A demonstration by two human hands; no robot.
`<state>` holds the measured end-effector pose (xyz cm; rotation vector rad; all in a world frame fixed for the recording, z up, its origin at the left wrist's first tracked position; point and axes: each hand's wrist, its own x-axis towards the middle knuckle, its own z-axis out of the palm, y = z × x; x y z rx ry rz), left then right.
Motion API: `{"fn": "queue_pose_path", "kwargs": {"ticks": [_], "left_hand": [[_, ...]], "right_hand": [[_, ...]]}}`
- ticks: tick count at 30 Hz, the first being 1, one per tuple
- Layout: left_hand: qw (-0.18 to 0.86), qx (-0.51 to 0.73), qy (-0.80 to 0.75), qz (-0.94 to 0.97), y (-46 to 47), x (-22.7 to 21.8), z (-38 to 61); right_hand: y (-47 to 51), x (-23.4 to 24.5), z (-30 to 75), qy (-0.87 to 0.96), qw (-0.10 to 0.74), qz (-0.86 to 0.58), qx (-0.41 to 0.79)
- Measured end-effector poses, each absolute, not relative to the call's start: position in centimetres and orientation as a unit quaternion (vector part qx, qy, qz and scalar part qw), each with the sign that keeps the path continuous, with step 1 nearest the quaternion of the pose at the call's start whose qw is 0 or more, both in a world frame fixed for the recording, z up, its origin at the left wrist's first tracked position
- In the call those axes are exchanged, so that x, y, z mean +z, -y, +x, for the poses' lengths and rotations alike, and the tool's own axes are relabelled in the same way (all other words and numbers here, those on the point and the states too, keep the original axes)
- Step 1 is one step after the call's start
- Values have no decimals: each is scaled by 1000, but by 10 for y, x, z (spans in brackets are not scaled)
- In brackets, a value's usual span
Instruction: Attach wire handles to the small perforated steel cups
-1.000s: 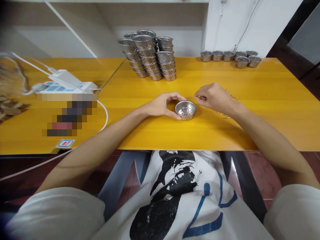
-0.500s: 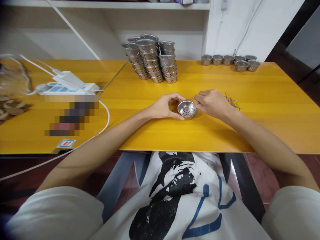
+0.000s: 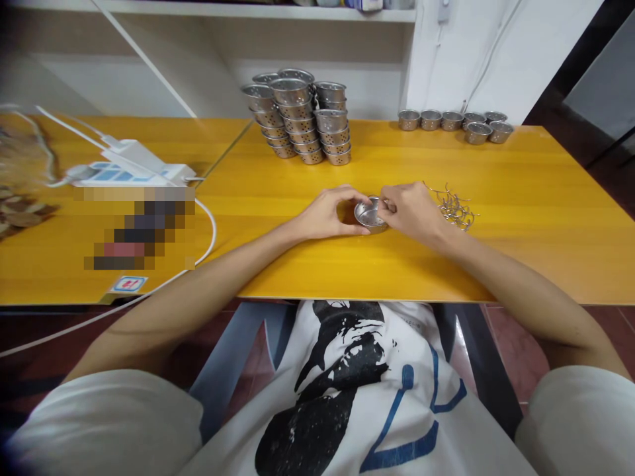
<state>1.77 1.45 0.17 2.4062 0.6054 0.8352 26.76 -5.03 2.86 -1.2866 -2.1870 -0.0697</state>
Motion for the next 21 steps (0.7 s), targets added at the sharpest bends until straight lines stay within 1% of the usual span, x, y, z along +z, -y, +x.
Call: {"fn": "queue_pose_path", "kwargs": {"ticks": [2,3,6,8,10,13,17,21], "left_hand": [[277,303,-209,887,-17,1,17],[286,303,-204,886,-18,1,17],[309,301,-193,881,-22,1,15],[324,295,-186,879,-23,1,13],[337,291,-179,877,-25,1,12],[346,291,-174,875,-26,0,12],[349,290,-173,874,-28,-2,12],[345,283,-170,879,-29,-2,11]], "right_hand": [[46,31,271,790,360,-488,90],[44,33,274,776,375,-484,154],[36,37,285,751,365,-451,315],[30,38,291,754,336,-424,372],[26,37,296,771,298,-397,398],[23,34,297,803,256,-357,404],[26,32,295,817,240,-334,405],[30,33,292,791,229,-352,446]]}}
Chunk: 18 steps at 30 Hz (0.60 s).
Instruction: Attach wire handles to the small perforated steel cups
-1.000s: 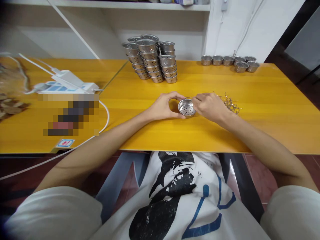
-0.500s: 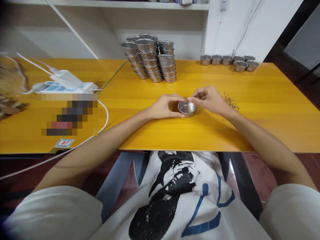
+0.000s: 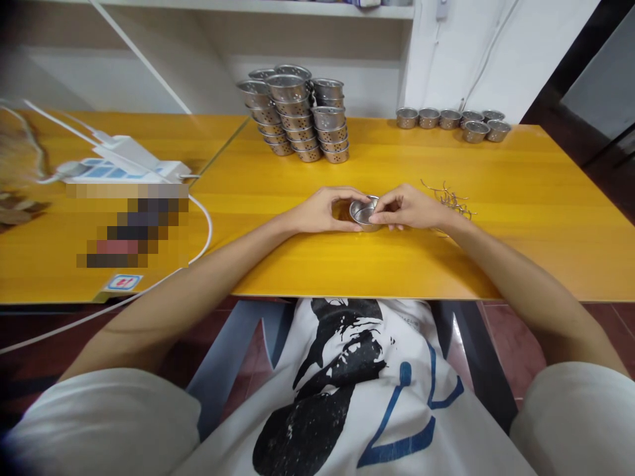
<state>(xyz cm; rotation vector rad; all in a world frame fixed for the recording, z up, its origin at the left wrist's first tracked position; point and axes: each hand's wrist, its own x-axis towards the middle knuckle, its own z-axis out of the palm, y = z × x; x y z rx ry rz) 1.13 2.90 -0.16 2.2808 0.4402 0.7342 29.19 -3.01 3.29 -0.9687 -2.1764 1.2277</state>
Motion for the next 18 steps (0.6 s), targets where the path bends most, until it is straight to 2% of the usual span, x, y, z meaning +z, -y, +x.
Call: {"fn": "queue_pose_path", "kwargs": {"ticks": [9,18], "left_hand": [[356,283,-185,871,-31,-3,10],[397,278,-201,851,-28,-1,10]], "right_hand": [[35,30,281,733,283,-354,508],[39,29,277,731,315,-368,481]]}}
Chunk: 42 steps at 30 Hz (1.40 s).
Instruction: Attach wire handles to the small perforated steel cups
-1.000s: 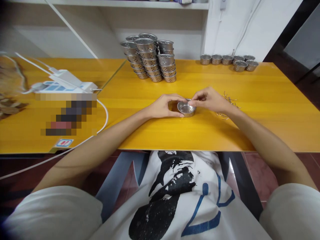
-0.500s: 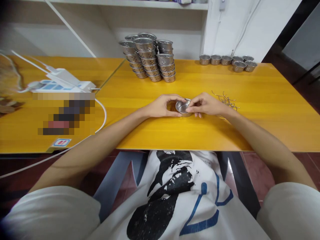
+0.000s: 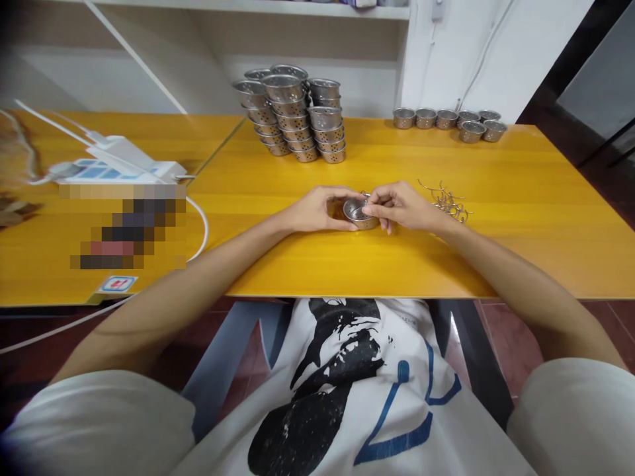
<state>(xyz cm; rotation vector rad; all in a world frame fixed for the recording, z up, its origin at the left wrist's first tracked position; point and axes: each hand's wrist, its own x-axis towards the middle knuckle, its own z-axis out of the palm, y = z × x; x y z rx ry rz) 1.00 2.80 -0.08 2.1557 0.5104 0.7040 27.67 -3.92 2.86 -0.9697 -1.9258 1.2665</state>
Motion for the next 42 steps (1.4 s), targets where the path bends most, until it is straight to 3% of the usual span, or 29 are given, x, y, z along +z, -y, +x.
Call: {"fn": "queue_pose_path", "kwargs": {"ticks": [42], "left_hand": [[425,282,-219,832,-38,-11,10]], "right_hand": [[37,20,270,745,343,-386,422]]}}
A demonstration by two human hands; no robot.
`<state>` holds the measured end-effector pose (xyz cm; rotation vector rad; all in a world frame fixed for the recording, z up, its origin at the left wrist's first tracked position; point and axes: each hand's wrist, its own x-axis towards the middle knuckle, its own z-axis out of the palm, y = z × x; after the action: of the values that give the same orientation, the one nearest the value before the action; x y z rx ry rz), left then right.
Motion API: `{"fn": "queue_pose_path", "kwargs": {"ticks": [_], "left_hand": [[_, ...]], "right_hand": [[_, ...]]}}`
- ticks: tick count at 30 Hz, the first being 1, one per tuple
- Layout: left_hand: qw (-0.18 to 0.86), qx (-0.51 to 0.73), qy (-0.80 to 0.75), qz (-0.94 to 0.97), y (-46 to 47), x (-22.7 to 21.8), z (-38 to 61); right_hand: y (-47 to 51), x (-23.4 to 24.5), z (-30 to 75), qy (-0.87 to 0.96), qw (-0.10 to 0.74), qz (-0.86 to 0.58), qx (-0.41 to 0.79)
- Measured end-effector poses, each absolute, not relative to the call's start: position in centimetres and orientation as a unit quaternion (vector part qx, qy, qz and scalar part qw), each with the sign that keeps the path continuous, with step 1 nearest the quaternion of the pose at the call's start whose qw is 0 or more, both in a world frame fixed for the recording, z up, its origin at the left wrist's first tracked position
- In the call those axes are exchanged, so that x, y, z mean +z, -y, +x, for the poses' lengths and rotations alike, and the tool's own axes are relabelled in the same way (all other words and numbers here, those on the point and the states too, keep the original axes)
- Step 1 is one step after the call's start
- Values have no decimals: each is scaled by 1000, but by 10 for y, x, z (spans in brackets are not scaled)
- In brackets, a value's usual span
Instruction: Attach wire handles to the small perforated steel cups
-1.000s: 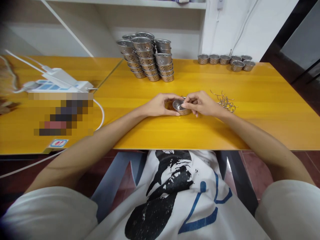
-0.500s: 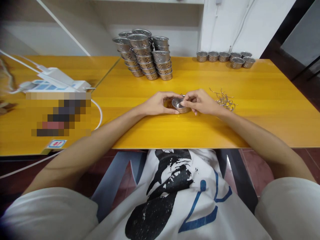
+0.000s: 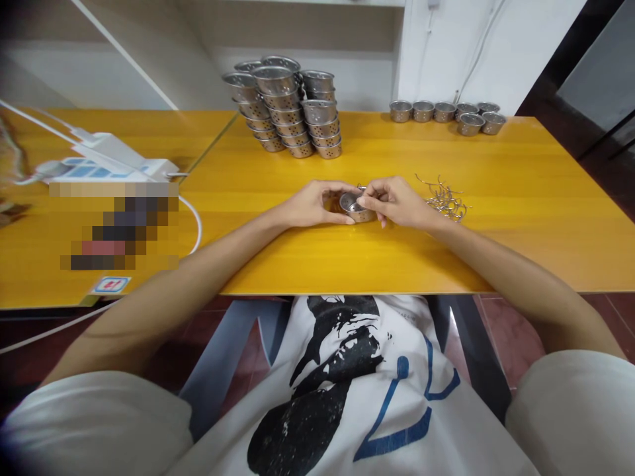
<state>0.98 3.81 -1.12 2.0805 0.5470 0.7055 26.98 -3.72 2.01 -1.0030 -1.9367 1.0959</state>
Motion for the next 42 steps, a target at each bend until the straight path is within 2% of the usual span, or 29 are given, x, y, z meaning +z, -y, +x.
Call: {"fn": "queue_pose_path", "kwargs": {"ticks": [14,22,29,35,42], "left_hand": [[416,286,-210,838,-36,-8,10],[361,327,-185,853,-38,-12,12],[297,394,-191,849,-35,-14,15],[245,410,-178,860,-29,-15,19],[222,402,-175,871,-25,-14,21]], "right_hand": [[35,12,270,720,337,-396,460],[30,1,268,633,476,-478,380],[26,-5,266,609,441,-469,463],[28,-3,266,633,479,-459,399],[29,-7,267,653,458,-473,374]]}}
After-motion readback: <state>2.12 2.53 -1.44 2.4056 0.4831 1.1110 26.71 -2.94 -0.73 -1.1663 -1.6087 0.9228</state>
